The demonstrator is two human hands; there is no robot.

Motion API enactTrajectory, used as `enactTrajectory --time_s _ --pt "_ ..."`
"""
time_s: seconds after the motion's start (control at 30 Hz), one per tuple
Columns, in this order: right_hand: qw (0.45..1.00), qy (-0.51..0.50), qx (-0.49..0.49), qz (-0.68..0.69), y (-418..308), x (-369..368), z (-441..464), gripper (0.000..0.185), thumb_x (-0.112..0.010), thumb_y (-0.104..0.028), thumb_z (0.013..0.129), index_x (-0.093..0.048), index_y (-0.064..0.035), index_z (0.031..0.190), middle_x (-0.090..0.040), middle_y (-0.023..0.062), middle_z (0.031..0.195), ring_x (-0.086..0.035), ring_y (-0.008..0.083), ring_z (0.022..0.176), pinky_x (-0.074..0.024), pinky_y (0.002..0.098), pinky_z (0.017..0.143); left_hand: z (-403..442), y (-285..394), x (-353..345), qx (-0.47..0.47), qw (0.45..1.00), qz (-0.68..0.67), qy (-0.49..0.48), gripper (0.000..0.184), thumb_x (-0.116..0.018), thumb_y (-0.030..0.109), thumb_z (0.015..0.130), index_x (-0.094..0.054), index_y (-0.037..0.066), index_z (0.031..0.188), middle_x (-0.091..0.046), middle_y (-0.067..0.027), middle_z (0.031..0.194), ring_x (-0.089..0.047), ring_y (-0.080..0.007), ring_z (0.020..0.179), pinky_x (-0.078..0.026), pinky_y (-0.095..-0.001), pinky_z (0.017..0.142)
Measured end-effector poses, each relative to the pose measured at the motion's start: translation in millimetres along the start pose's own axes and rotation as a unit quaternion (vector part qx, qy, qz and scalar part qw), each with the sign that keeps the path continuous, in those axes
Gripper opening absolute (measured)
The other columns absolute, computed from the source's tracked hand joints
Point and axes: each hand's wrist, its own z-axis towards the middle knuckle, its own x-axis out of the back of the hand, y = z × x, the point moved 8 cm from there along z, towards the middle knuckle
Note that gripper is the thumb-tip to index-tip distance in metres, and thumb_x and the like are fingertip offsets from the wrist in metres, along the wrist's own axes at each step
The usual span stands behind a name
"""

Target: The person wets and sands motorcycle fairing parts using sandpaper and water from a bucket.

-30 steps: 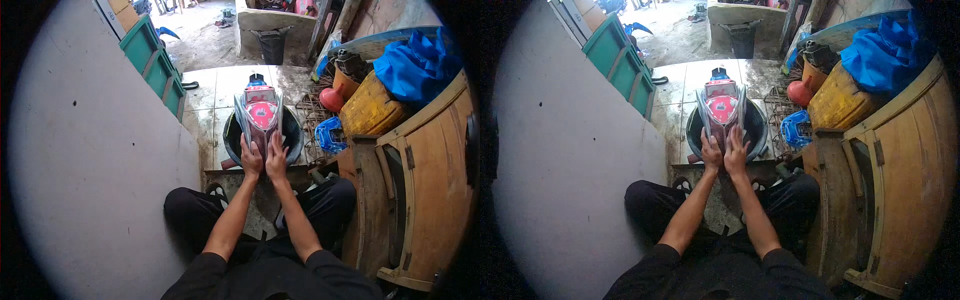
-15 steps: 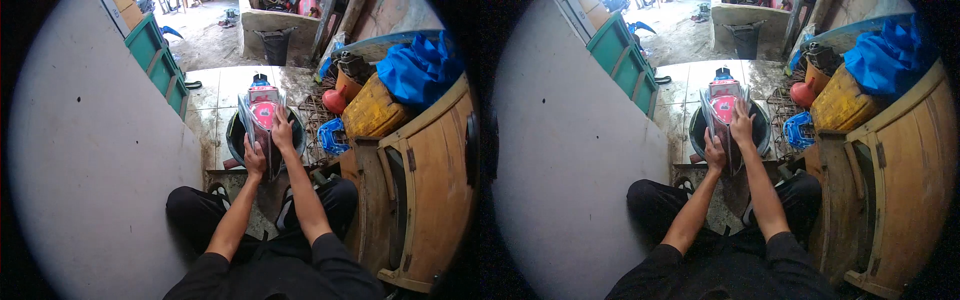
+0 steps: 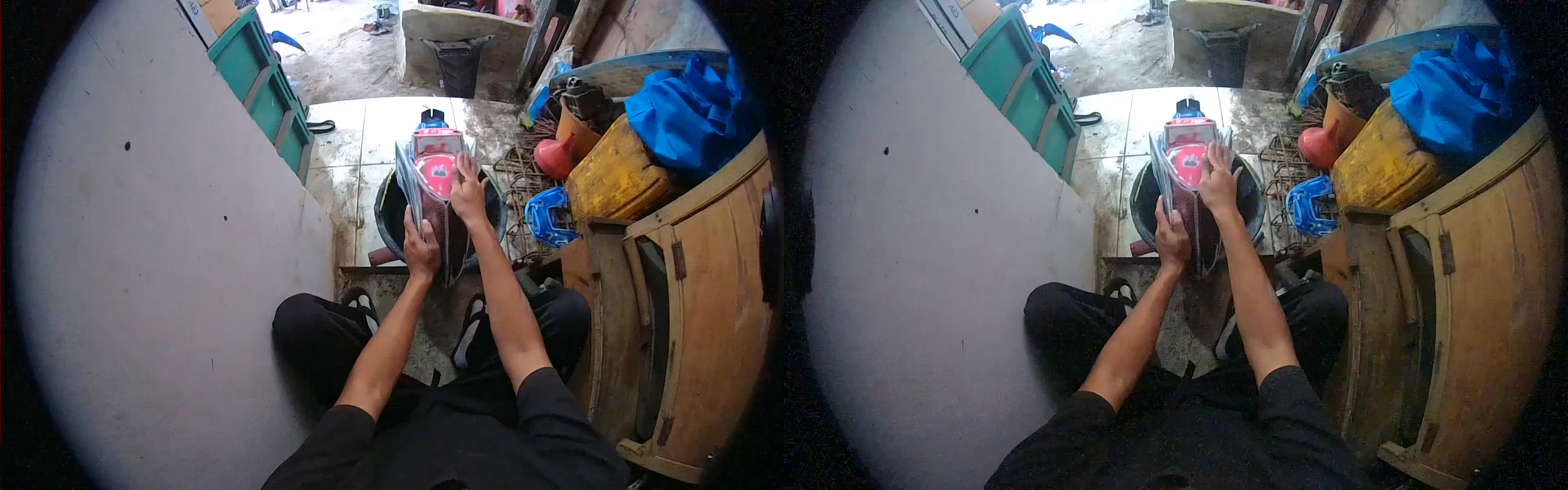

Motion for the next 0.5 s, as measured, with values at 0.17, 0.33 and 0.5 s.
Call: enactTrajectory --time_s 0.17,0.33,0.5 --pt "0.999 0.022 0.004 0.050 -1 -2 -43 0.055 -0.031 -0.040 0.106 -0.032 -0.0094 0.152 -0.025 0.0114 0.160 -0.018 0.0283 0.150 -0.0032 0.0644 0.115 2 -1 0 -0.016 1.000 -0.013 0.005 0.059 -0.039 0.033 0.099 -0.033 -0.004 0.145 -0.048 -0.0359 0.134 -0.050 -0.0510 0.122 -0.041 -0.0477 0.102" --pt "0.998 0.025 -0.015 0.050 -6 -11 -158 0.050 -0.034 -0.029 0.106 -0.032 -0.0096 0.153 -0.023 0.0127 0.161 -0.018 0.0311 0.150 -0.0045 0.0630 0.115 0 1 0 -0.040 0.999 -0.014 0.019 0.056 -0.040 0.031 0.099 -0.035 -0.004 0.143 -0.049 -0.0368 0.133 -0.051 -0.0518 0.120 -0.042 -0.0487 0.101" --pt "0.996 0.060 -0.005 0.066 -9 -14 -117 0.051 -0.035 -0.031 0.106 -0.033 -0.0098 0.152 -0.024 0.0143 0.160 -0.018 0.0338 0.149 -0.0055 0.0649 0.114 4 -6 0 -0.044 0.999 -0.021 0.013 0.055 -0.042 0.028 0.099 -0.036 -0.005 0.142 -0.050 -0.0388 0.130 -0.051 -0.0534 0.118 -0.042 -0.0502 0.100"
